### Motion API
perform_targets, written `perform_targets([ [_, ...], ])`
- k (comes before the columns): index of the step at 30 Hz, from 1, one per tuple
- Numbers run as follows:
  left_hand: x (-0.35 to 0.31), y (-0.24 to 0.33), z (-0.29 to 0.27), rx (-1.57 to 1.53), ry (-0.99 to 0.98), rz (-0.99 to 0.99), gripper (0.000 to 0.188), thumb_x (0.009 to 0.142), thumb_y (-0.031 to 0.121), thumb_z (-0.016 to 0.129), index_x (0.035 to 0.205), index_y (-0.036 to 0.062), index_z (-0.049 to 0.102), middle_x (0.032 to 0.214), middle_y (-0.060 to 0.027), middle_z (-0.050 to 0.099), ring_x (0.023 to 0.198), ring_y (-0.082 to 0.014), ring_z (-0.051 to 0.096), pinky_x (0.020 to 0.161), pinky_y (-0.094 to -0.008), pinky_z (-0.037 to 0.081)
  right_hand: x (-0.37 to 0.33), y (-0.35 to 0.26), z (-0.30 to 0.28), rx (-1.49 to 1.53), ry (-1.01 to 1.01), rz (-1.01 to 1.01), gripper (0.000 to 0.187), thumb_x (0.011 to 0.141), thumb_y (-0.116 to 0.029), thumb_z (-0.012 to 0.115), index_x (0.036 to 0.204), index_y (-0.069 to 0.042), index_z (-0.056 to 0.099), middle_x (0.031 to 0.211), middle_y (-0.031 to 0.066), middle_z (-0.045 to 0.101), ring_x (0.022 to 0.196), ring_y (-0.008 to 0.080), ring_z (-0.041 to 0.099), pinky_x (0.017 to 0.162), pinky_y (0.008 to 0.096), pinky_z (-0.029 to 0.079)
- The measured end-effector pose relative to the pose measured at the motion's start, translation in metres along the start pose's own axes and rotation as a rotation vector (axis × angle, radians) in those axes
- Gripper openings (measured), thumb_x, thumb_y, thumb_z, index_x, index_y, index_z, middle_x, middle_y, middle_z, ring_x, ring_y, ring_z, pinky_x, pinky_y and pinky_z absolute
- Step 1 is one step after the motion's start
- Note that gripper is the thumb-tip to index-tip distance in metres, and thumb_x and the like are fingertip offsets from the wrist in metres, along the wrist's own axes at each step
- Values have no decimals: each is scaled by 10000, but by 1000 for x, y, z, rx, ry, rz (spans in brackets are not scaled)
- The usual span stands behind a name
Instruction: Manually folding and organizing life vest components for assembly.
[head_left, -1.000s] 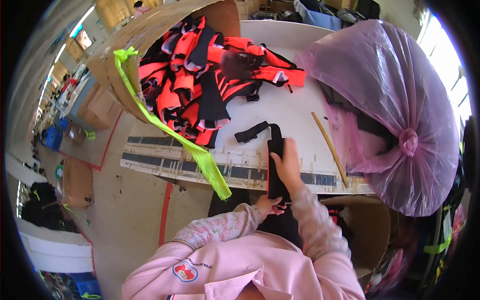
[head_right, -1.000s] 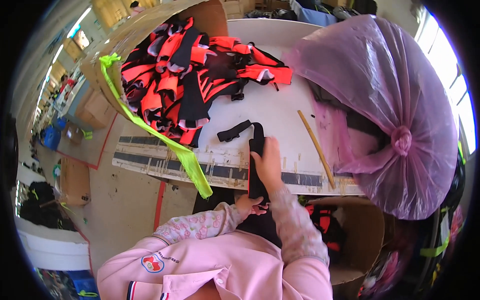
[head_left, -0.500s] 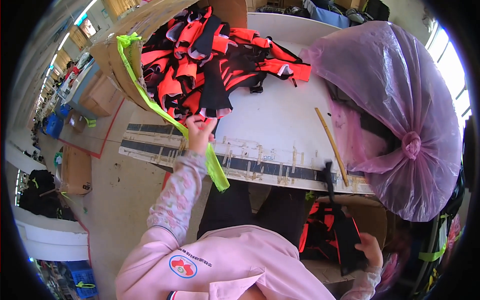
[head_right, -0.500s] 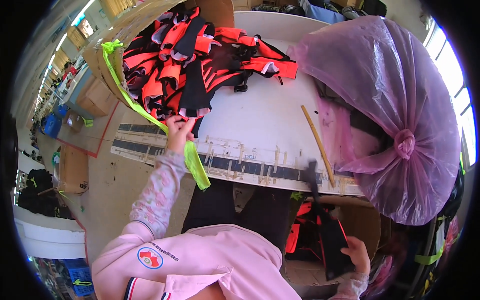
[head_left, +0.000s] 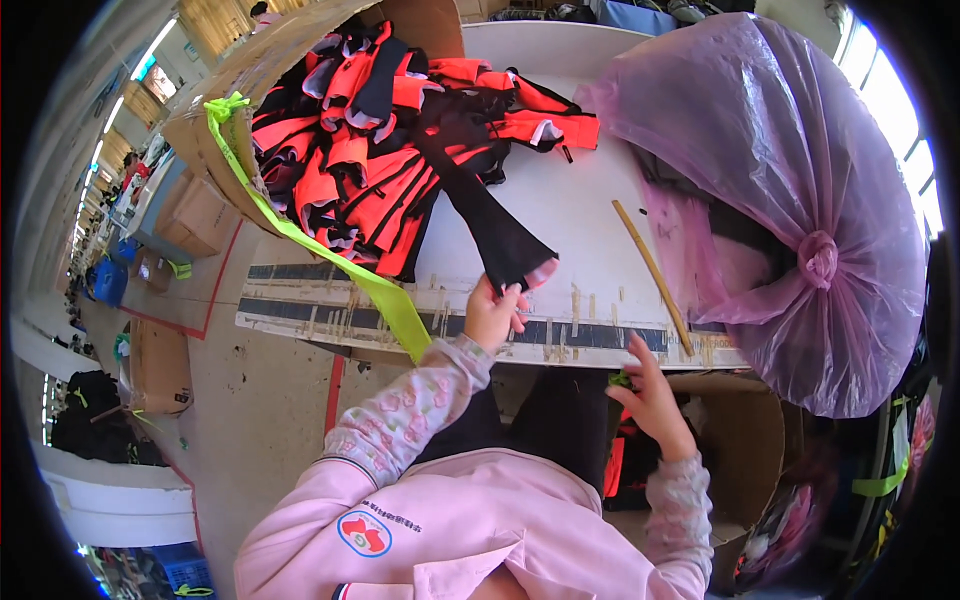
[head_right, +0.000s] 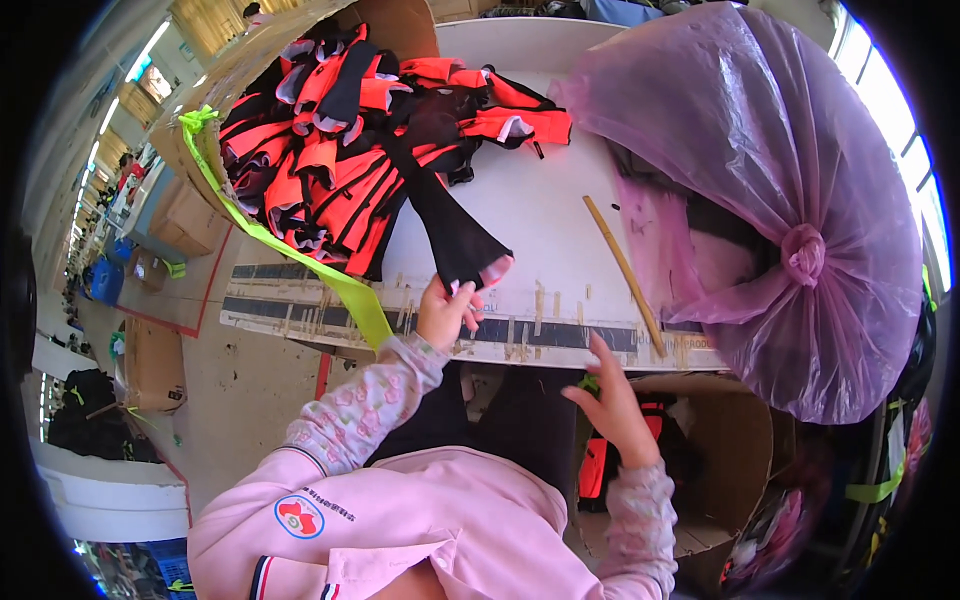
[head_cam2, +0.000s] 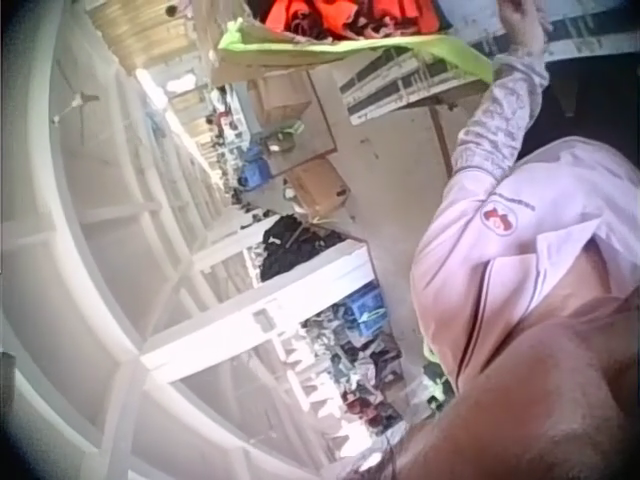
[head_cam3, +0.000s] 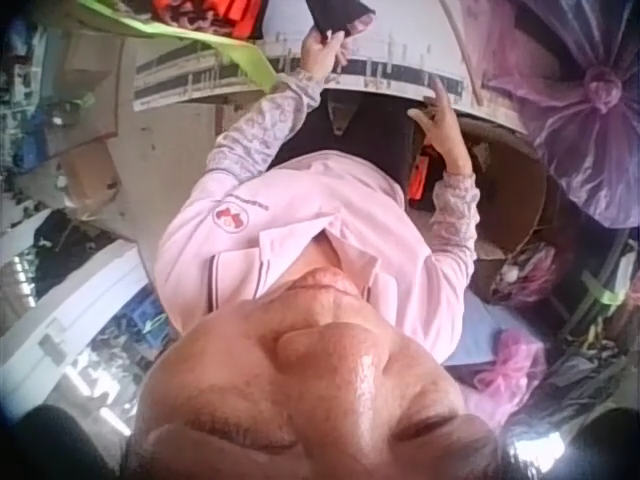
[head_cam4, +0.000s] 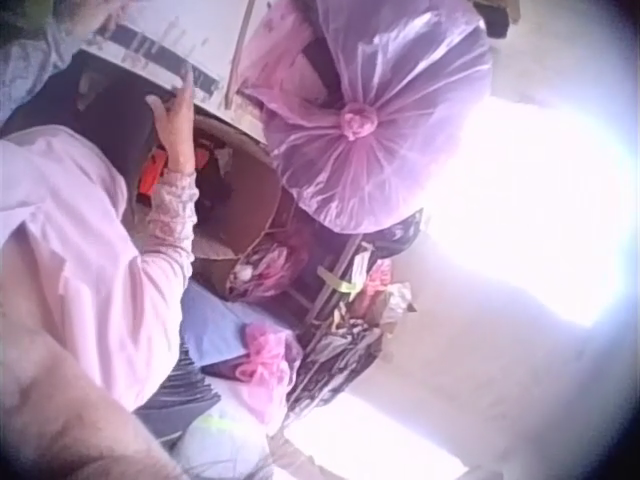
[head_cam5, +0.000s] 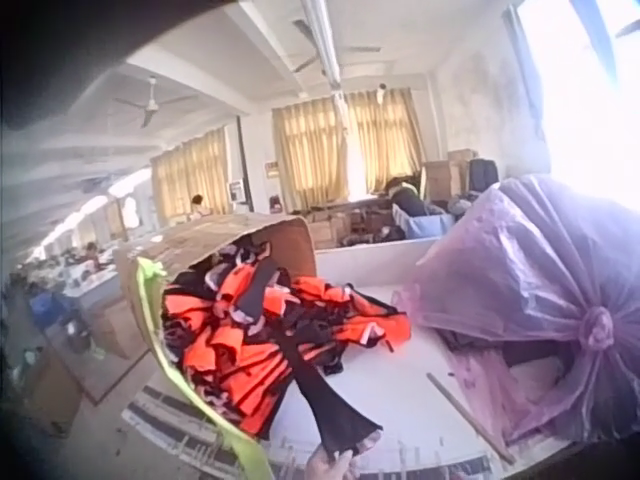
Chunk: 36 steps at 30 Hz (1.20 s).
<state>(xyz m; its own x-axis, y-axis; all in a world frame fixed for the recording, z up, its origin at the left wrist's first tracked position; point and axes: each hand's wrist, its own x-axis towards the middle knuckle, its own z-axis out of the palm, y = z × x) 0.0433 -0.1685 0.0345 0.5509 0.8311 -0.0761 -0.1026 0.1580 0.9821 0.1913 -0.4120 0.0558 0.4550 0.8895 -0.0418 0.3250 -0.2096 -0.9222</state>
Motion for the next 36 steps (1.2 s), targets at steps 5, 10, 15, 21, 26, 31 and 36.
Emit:
perform_targets([
  [5, -78, -33, 28, 209, -564, -179, 153, 866, 42, 534, 1013, 17, 499, 751, -66, 576, 609, -131, 582, 457, -254, 493, 51, -22, 31, -130, 31, -328, 826, 663, 15, 676, 1386, -92, 291, 1289, 176, 431, 1086, 342, 519, 874, 371, 452],
  [10, -109, -61, 29, 89, -473, -320, 194, 843, 43, 560, 1021, 40, 484, 760, -47, 552, 628, -121, 586, 454, -250, 499, 34, -21, 43, -184, -52, -87, 766, 569, 145, 590, 1293, -51, 432, 1173, 197, 498, 1094, 395, 487, 923, 361, 418],
  [15, -91, -56, 19, 143, -413, -285, 197, 866, 145, 590, 973, 26, 476, 781, -75, 567, 625, -145, 598, 454, -258, 497, 26, -7, 61, -221, 179, -42, 746, 576, 177, 548, 1279, -52, 445, 1127, 194, 510, 1032, 399, 513, 874, 385, 442],
  [21, -73, -54, 17, -87, -287, -508, 321, 924, 132, 455, 1226, 27, 421, 1002, -143, 600, 772, -258, 648, 579, -359, 554, 50, -12, 70, -536, 189, -227, 701, 588, 94, 619, 1253, -71, 473, 1123, 228, 476, 878, 386, 576, 719, 415, 494],
  [26, -52, -25, 17, -236, -240, -125, 272, 911, 53, 424, 1169, -15, 481, 1028, -167, 607, 819, -309, 649, 726, -414, 559, 72, -64, 57, -511, 281, -432, 699, 568, 154, 539, 1219, -97, 511, 1141, 178, 466, 917, 377, 553, 730, 410, 489],
  [31, -49, -29, 12, -332, -145, -398, 244, 915, 74, 457, 1132, -35, 462, 1038, -175, 578, 754, -320, 656, 699, -381, 573, 77, -56, 64, -424, 221, -319, 653, 569, 153, 557, 1177, -84, 525, 1114, 186, 475, 922, 389, 548, 748, 415, 481],
  [36, -77, -41, 1, -188, -107, -690, 275, 889, 170, 542, 1100, -5, 527, 970, -149, 615, 719, -267, 657, 695, -382, 559, 64, -12, 80, -362, 62, -135, 583, 599, 125, 591, 1141, -73, 505, 1087, 206, 472, 832, 423, 579, 710, 448, 500],
])
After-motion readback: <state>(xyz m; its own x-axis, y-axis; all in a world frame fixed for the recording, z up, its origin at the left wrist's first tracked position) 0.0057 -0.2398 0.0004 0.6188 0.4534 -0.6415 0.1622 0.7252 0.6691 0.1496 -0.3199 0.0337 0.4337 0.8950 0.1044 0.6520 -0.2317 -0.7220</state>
